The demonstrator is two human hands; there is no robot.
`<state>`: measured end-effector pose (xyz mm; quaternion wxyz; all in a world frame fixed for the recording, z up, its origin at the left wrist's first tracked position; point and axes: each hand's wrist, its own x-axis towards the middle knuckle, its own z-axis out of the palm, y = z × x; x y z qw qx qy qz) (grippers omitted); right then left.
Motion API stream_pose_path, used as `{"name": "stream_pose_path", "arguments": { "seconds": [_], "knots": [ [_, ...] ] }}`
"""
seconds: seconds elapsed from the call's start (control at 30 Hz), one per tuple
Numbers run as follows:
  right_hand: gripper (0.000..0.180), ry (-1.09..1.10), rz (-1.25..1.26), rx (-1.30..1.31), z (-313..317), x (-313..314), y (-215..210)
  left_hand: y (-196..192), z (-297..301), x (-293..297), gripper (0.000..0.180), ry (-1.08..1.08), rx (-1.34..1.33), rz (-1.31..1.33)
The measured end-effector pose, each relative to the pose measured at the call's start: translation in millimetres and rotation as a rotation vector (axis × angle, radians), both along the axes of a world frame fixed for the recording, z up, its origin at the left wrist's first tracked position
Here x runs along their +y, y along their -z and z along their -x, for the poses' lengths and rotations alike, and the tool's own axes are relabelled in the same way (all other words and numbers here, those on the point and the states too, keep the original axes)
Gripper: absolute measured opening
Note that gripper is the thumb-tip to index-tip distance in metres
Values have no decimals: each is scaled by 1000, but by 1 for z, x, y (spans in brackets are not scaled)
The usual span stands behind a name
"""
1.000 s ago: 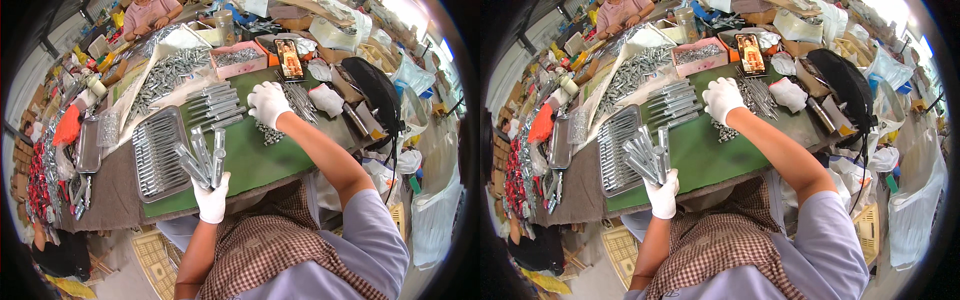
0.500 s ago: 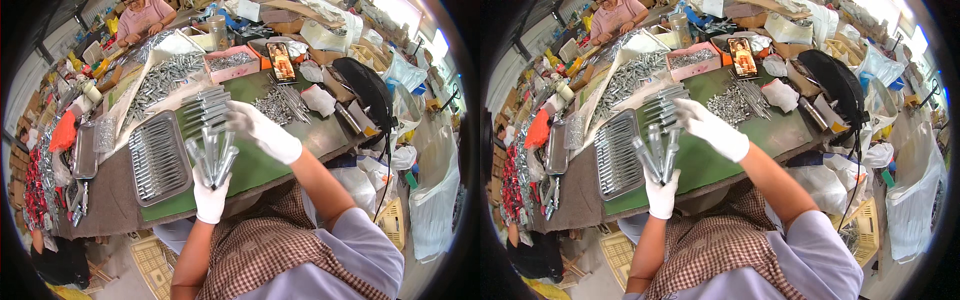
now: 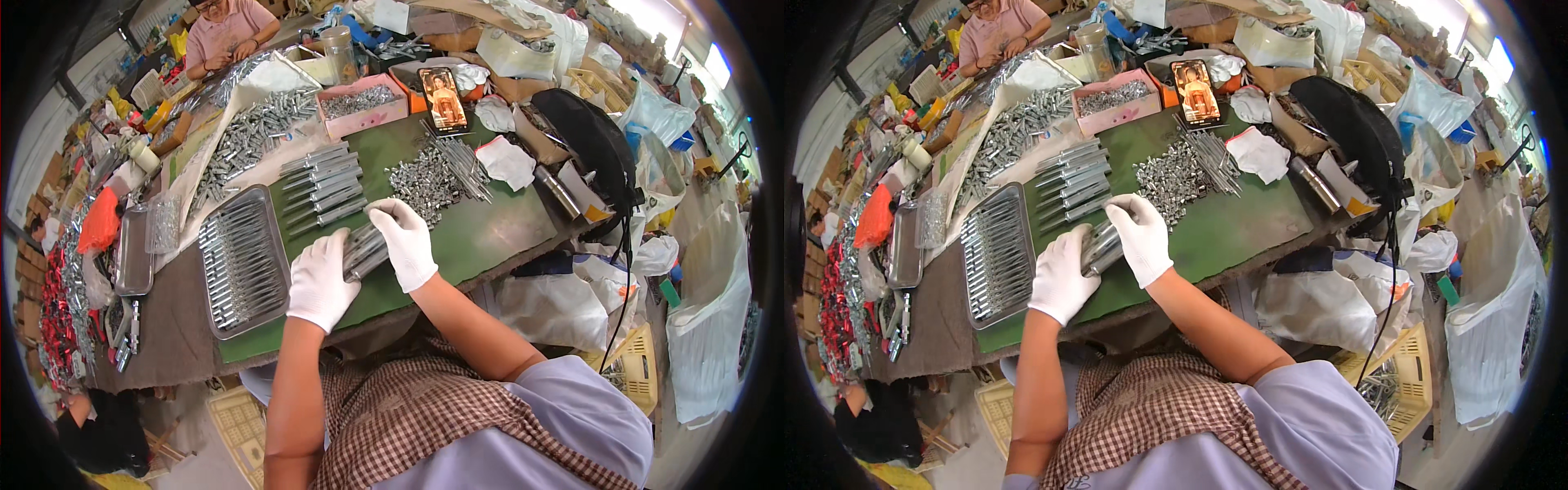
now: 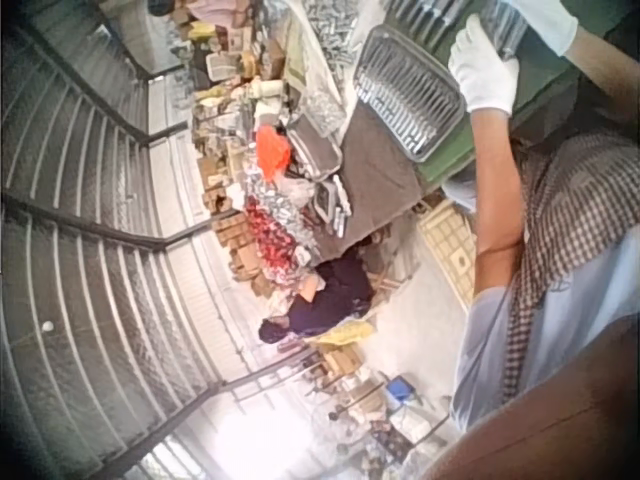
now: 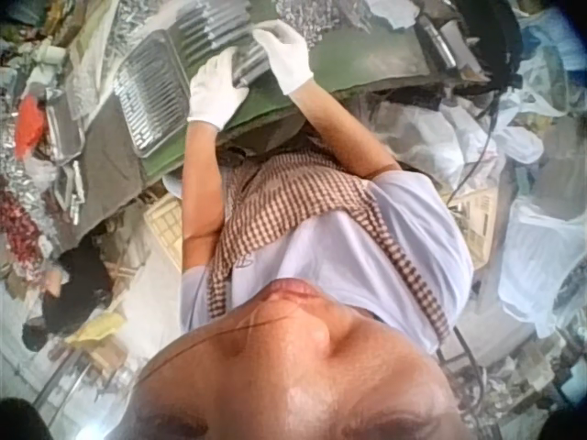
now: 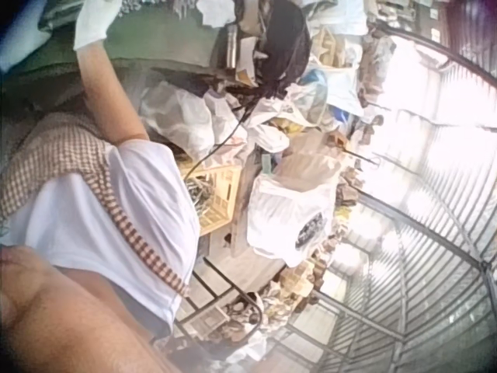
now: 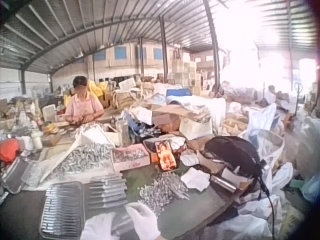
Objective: The person assembles metal components by taking metal rods from a tray and inserting them into hollow metal cylinders by hand, then arranging the assembled pieces on the workbench.
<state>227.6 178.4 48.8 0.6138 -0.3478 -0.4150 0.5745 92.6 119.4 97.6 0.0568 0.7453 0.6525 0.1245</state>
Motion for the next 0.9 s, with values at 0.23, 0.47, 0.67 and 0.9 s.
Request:
{"name": "stream_pose_path", "arguments": {
  "seconds": [0.23,0.47,0.67,0.9],
  "knots": [
    [22,187,-431,-647,-1,1,3,6,5,-3,70,120,95,-120],
    [41,102,-218,-327,4,2,6,28,13,30,54,108,165,-309],
    [44,93,-196,-248,0,3,7,19,3,45,29,-3,69,-284],
    [44,116,-214,-419,-1,0,1,-6,11,109,28,102,110,-302]
  ]
}}
